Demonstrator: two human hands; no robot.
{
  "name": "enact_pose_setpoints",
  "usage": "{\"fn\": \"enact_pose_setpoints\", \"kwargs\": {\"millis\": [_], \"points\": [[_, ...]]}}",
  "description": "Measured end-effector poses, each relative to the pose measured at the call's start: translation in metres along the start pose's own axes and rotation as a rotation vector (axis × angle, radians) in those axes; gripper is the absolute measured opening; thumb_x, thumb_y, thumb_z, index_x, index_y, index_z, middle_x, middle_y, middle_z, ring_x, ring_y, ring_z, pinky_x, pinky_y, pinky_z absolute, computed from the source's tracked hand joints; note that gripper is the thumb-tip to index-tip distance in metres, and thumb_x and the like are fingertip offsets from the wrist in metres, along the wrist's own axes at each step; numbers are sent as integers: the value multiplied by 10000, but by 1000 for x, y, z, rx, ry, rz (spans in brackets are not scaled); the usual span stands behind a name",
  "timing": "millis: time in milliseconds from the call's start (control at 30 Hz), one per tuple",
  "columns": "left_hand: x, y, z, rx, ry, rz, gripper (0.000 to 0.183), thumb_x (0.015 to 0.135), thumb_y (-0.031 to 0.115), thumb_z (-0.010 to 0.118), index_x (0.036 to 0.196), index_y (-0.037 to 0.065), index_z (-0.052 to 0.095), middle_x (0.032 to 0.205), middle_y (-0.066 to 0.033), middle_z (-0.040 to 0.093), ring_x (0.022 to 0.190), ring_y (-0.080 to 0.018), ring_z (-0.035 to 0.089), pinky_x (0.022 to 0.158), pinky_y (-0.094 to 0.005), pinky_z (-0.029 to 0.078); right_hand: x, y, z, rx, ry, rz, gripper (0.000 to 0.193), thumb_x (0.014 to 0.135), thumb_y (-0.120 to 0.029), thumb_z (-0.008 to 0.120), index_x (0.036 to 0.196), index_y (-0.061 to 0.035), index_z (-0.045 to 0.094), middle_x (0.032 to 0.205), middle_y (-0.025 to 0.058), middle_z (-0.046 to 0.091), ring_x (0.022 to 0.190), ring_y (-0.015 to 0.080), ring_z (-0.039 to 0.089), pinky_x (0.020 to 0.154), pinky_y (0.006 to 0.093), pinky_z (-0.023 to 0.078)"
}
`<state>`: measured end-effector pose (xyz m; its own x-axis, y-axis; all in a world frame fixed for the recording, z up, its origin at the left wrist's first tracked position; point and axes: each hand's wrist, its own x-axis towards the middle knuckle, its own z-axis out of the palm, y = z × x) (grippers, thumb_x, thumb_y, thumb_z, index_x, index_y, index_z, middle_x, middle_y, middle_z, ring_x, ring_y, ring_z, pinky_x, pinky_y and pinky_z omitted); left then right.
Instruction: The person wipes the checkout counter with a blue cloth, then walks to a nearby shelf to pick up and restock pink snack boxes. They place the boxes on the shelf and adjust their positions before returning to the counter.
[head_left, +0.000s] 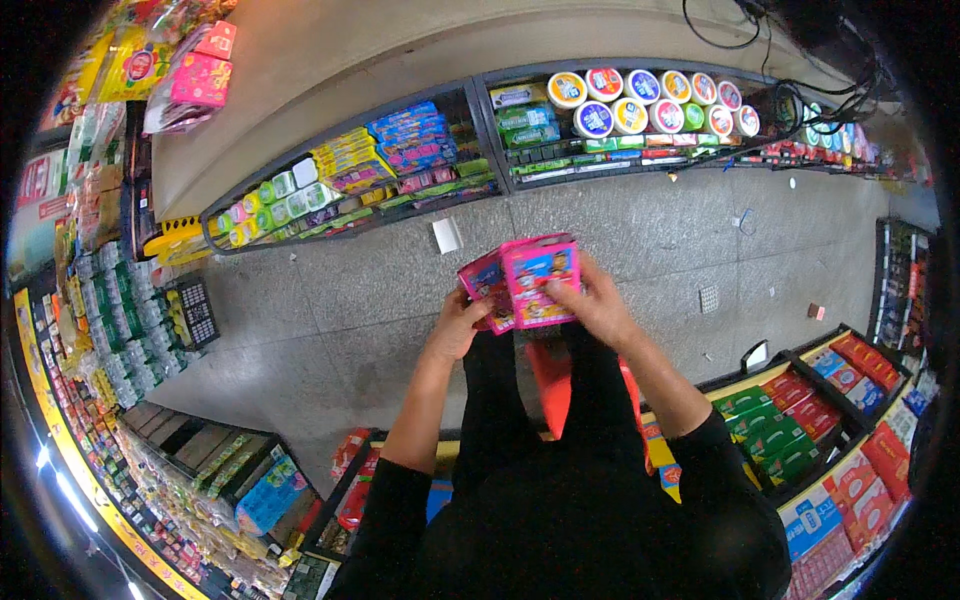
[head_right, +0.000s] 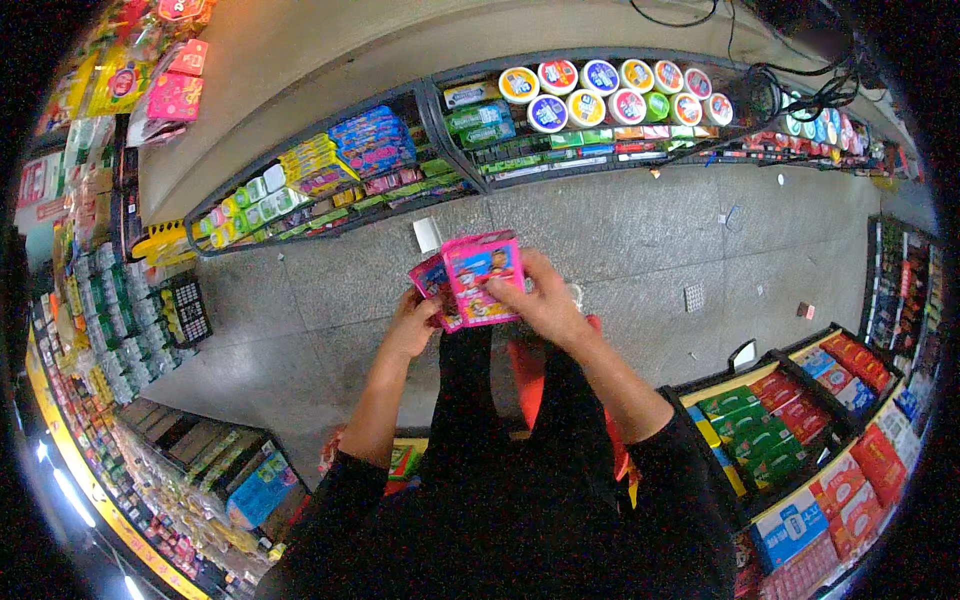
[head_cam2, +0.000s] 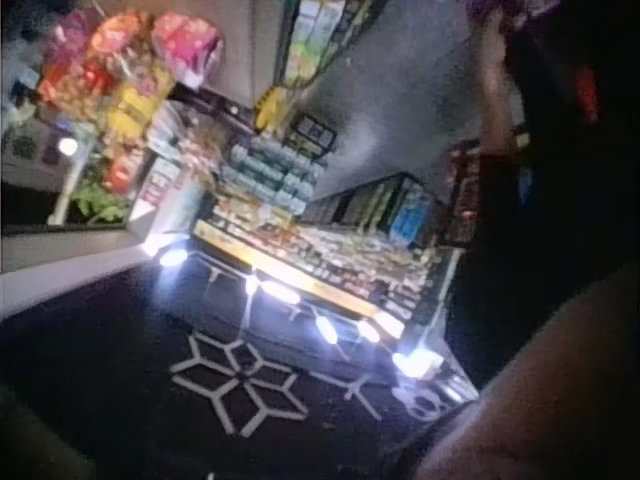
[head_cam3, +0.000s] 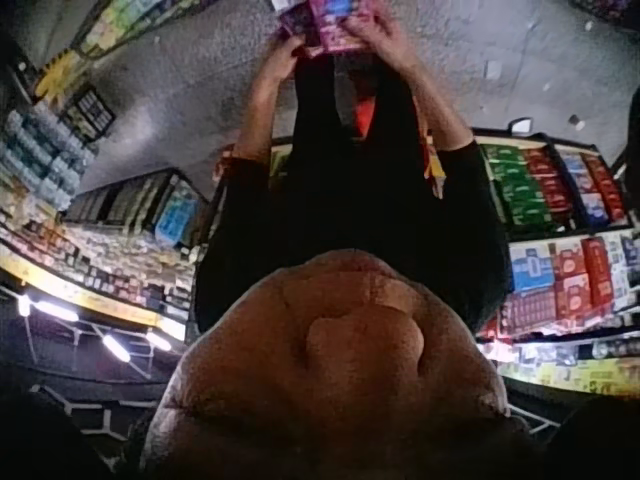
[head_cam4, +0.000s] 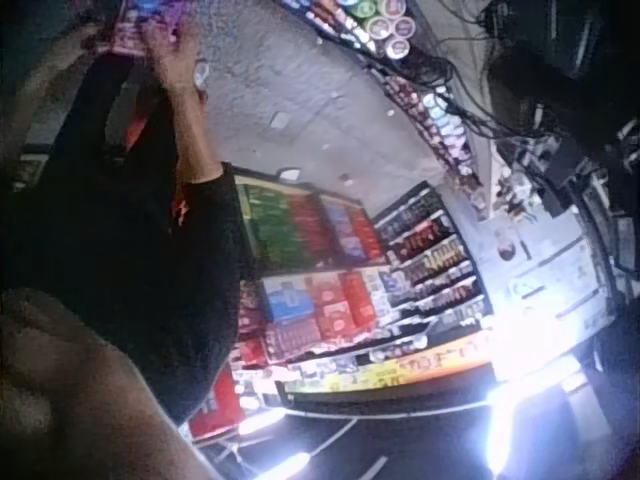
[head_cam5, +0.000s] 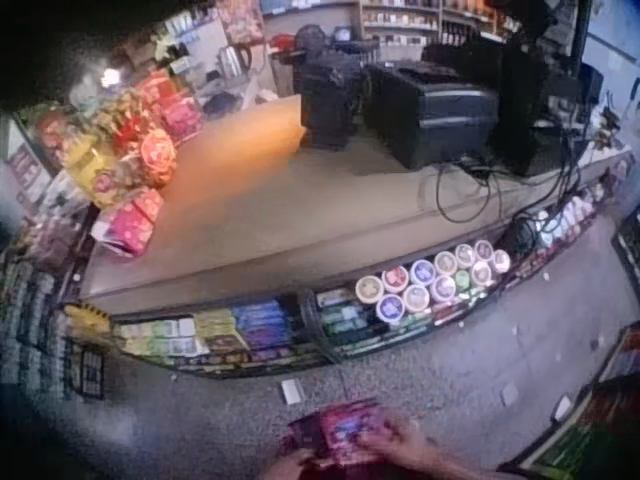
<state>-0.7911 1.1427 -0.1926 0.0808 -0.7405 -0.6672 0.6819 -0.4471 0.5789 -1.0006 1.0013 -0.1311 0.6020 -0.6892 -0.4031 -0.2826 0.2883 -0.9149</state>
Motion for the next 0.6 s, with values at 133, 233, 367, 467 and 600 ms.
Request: {"fn": "enact_pose_setpoints", "kwargs": {"millis": [133,233,367,467,600], "points": [[-16,23,35,-206,-180,52,585,853,311,726,1331,67,492,1221,-72,610,1095,-201,616,946,-382,515,-13,-14,35,122,39,-12,516,926,-268,638,1318,-11,422,1174,121,552,1124,241,521,1007,396,401],[-23,29,35,-235,-276,115,756,789,471,763,1356,69,468,1284,-76,583,1157,-228,589,998,-410,480,-13,-52,47,31,49,-112,633,935,-264,608,1414,-3,287,1235,196,530,1141,303,530,1010,425,397],[-33,38,24,-252,-242,165,749,783,427,770,1357,61,459,1301,-97,577,1168,-263,588,1009,-446,474,-13,-85,57,-358,-13,-406,588,988,-290,521,1440,11,296,1216,222,561,1083,287,581,921,404,464],[-47,38,10,-457,-192,198,784,764,383,786,1368,25,438,1313,-144,570,1172,-290,593,994,-458,490,13,-98,43,-110,-272,-213,534,1006,-322,488,1430,-18,373,1209,197,590,1099,268,588,912,399,472],[-72,64,13,-565,-275,313,856,718,384,823,1375,7,425,1317,-155,566,1165,-295,597,989,-463,494,89,-112,31,-665,-101,-127,359,993,-210,506,1314,-51,537,1198,172,640,1026,285,653,825,382,526]]}}
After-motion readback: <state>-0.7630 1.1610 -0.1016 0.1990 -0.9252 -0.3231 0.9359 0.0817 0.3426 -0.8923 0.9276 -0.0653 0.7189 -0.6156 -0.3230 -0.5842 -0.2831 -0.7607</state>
